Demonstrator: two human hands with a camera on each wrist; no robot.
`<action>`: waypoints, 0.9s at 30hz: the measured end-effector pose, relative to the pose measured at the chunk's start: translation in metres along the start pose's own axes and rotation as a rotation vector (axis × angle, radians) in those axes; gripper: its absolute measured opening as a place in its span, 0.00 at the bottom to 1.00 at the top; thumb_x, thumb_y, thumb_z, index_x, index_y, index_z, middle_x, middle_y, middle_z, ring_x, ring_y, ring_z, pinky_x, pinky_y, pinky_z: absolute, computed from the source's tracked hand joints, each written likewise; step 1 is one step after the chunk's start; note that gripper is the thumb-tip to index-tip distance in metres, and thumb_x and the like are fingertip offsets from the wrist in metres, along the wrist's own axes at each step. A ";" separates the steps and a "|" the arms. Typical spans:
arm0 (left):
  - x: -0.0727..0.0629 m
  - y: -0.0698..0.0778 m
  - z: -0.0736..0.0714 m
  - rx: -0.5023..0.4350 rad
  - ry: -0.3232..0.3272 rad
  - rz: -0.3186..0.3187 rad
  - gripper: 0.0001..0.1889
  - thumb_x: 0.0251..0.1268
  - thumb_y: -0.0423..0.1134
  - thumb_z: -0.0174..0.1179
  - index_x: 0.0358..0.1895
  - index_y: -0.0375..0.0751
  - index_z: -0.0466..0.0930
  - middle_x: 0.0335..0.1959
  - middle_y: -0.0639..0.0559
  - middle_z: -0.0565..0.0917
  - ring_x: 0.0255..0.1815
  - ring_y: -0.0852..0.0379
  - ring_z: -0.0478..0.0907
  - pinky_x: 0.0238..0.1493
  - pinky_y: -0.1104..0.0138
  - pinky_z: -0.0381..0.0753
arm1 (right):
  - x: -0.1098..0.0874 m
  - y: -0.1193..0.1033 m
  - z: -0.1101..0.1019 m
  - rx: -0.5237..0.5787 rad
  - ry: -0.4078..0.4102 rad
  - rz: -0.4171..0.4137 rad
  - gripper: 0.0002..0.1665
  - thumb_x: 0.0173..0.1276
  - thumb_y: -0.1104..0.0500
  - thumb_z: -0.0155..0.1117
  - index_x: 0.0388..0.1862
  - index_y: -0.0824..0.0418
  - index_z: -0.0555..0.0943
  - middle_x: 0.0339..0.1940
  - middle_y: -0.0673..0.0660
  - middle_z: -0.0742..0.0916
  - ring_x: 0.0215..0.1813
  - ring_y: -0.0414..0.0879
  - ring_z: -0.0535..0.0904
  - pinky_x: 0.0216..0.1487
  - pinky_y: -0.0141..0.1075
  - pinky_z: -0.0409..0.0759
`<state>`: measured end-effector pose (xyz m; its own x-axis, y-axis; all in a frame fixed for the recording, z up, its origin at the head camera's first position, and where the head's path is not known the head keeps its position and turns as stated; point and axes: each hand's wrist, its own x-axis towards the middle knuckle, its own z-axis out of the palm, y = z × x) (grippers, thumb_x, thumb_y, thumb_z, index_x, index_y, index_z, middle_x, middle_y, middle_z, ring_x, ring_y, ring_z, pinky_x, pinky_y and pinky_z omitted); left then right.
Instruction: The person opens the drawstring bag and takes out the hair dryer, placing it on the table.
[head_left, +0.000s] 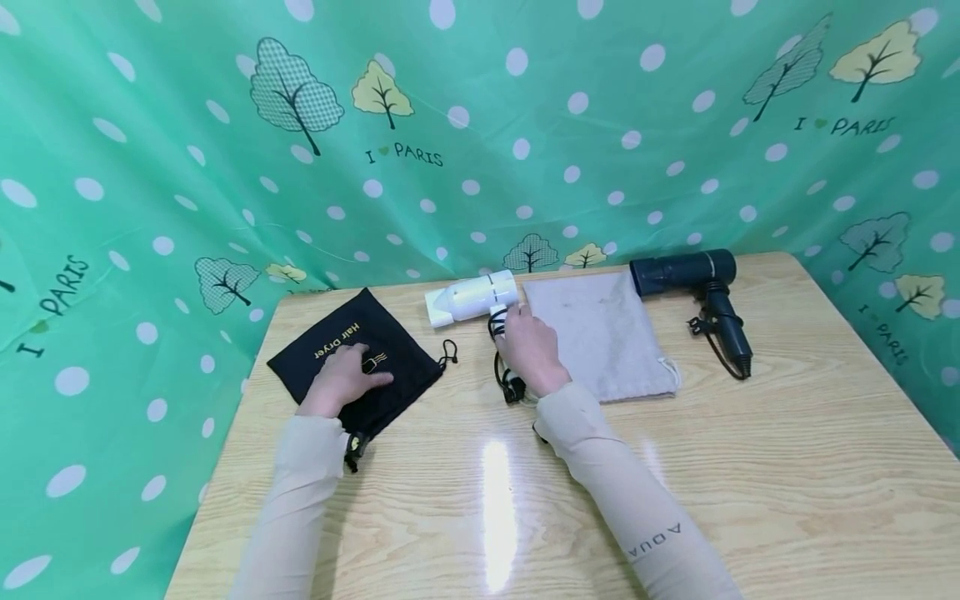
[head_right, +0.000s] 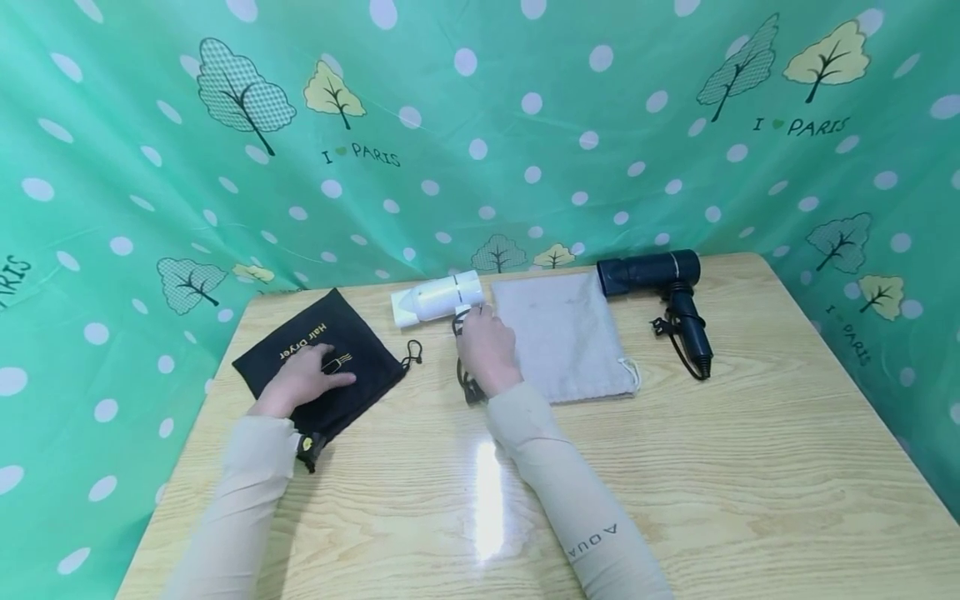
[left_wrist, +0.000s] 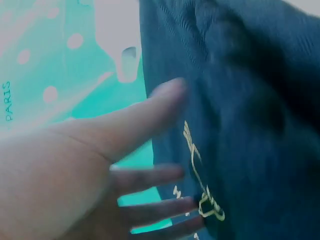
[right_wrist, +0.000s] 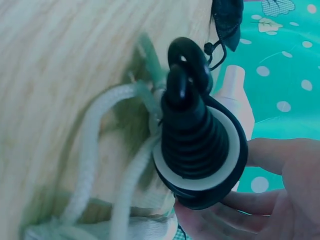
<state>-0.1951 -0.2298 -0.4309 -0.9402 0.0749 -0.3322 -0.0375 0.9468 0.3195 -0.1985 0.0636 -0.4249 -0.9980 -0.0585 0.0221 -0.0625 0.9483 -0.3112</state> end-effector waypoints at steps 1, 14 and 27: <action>-0.001 0.001 0.001 0.015 -0.013 0.004 0.44 0.65 0.55 0.64 0.73 0.27 0.58 0.73 0.23 0.56 0.72 0.24 0.54 0.65 0.34 0.64 | 0.000 0.000 0.000 0.000 0.002 -0.001 0.30 0.70 0.52 0.65 0.60 0.74 0.74 0.48 0.66 0.83 0.34 0.55 0.84 0.31 0.45 0.84; 0.005 -0.002 0.006 0.005 -0.051 0.179 0.42 0.59 0.42 0.72 0.72 0.28 0.62 0.75 0.24 0.53 0.75 0.26 0.49 0.71 0.37 0.58 | 0.003 0.003 0.002 -0.029 0.032 0.039 0.26 0.72 0.50 0.63 0.54 0.73 0.78 0.42 0.64 0.83 0.30 0.55 0.82 0.28 0.45 0.82; 0.006 -0.002 0.004 -0.058 -0.057 0.260 0.37 0.63 0.40 0.69 0.71 0.30 0.64 0.75 0.27 0.56 0.75 0.29 0.52 0.72 0.38 0.58 | -0.001 0.010 0.001 0.033 0.040 0.063 0.28 0.72 0.48 0.62 0.56 0.71 0.76 0.44 0.63 0.82 0.35 0.55 0.83 0.32 0.45 0.83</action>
<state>-0.1987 -0.2303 -0.4374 -0.9005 0.3317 -0.2812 0.1816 0.8744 0.4500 -0.1986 0.0728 -0.4292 -0.9991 0.0142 0.0394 -0.0002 0.9389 -0.3443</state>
